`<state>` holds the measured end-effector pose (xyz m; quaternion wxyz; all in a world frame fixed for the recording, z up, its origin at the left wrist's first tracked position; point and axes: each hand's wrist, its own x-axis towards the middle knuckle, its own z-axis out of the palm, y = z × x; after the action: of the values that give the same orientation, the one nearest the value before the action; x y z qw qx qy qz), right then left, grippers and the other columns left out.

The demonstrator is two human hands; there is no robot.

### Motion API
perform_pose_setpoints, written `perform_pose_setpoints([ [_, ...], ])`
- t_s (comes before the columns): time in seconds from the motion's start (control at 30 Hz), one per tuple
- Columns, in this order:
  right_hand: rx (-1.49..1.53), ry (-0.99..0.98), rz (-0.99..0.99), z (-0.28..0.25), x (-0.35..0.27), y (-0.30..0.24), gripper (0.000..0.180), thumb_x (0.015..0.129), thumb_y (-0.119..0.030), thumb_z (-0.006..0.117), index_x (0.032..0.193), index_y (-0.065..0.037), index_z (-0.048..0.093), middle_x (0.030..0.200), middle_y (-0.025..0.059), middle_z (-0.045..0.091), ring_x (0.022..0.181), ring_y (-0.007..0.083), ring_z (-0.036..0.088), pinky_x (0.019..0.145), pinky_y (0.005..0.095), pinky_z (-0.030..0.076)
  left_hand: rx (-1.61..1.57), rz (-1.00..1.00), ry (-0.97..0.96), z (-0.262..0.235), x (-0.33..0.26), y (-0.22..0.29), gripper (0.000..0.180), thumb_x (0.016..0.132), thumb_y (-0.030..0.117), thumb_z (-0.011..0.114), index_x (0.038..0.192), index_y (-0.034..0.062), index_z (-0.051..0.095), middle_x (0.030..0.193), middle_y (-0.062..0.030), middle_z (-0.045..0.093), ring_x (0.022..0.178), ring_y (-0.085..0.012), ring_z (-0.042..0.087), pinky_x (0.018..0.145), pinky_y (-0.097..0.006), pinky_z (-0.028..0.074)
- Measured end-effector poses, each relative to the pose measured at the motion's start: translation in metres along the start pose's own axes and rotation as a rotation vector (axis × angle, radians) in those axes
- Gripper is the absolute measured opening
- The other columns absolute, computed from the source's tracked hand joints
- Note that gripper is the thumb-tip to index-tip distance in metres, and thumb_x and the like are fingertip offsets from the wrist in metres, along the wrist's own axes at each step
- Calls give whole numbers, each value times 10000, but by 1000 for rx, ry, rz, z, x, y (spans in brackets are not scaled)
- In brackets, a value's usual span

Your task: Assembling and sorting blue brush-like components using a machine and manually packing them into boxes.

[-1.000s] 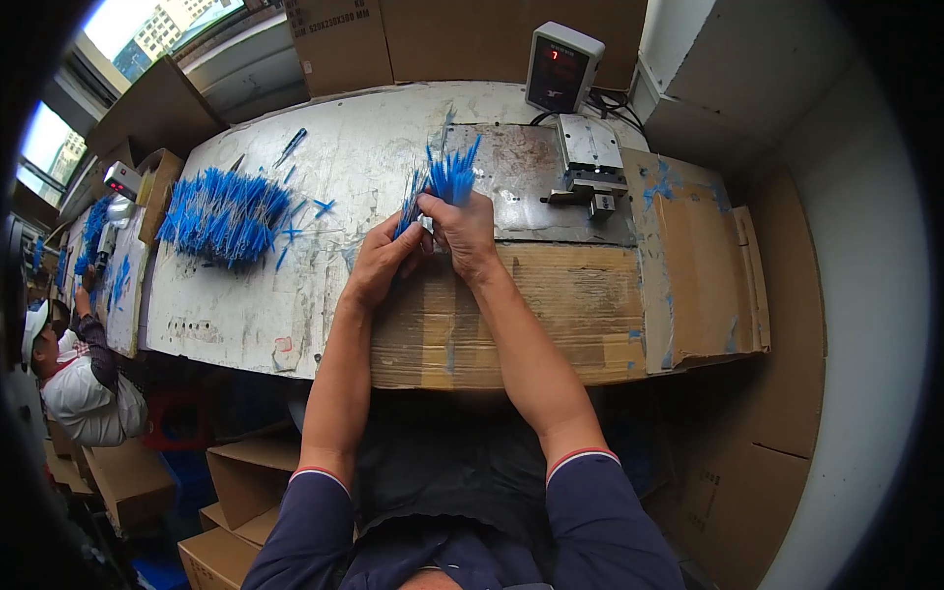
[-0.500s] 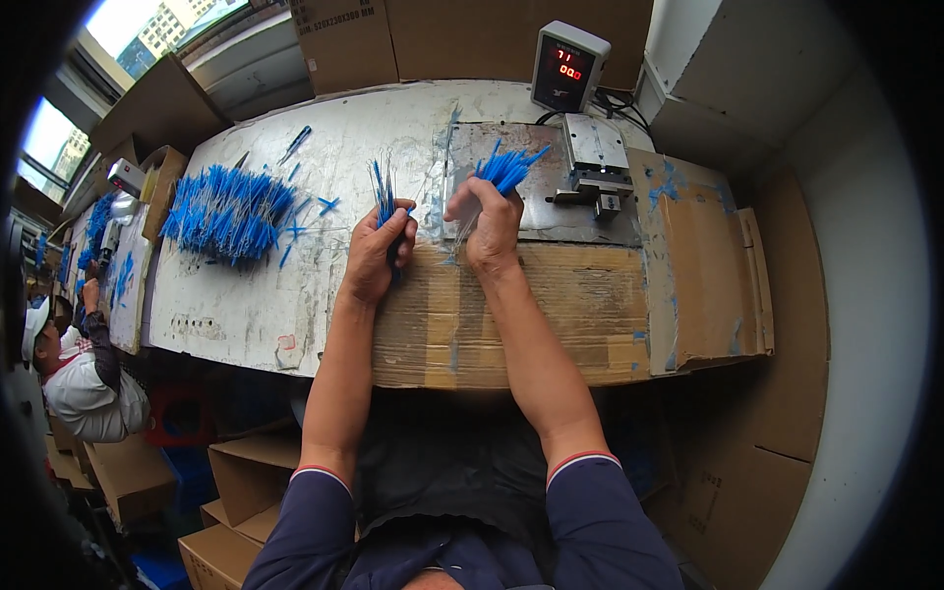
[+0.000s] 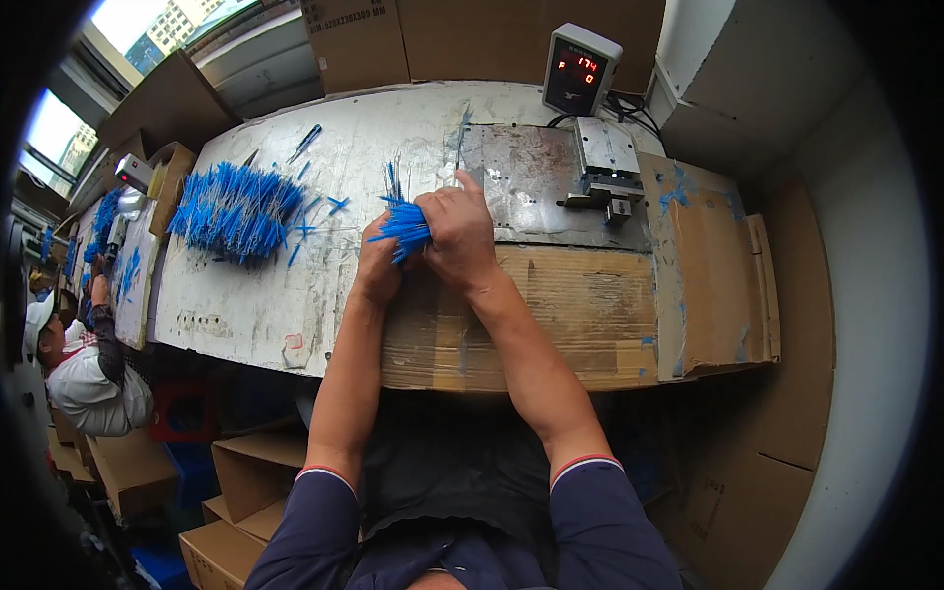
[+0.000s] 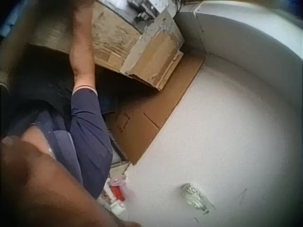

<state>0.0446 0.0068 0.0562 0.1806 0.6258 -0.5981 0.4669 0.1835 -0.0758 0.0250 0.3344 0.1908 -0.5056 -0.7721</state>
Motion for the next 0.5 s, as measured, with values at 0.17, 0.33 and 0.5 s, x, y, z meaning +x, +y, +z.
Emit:
perform_pose_setpoints([
  [0.17, 80, -346, 306, -9, -5, -1, 340, 795, 8, 665, 1123, -78, 683, 966, 147, 736, 977, 362, 698, 865, 454, 550, 163, -99, 140, -8, 4, -6, 190, 1033, 234, 635, 1091, 55, 663, 769, 6, 632, 542, -57, 503, 459, -208, 369],
  [0.33, 481, -290, 669, -15, -8, 16, 181, 918, -57, 713, 1098, -62, 727, 917, 118, 727, 833, 257, 705, 791, 352, 549, 113, -75, 198, 1, 5, 9, 289, 1073, 266, 594, 1205, 18, 661, 760, 2, 628, 529, -38, 477, 445, -192, 338],
  [0.5, 943, 39, 952, -12, -14, 21, 210, 890, -47, 791, 1081, -1, 717, 893, 23, 701, 733, 112, 642, 651, 264, 515, 102, -174, -24, 4, 0, 14, 364, 1095, 312, 544, 1252, 2, 652, 752, 14, 625, 502, -16, 413, 443, -181, 282],
])
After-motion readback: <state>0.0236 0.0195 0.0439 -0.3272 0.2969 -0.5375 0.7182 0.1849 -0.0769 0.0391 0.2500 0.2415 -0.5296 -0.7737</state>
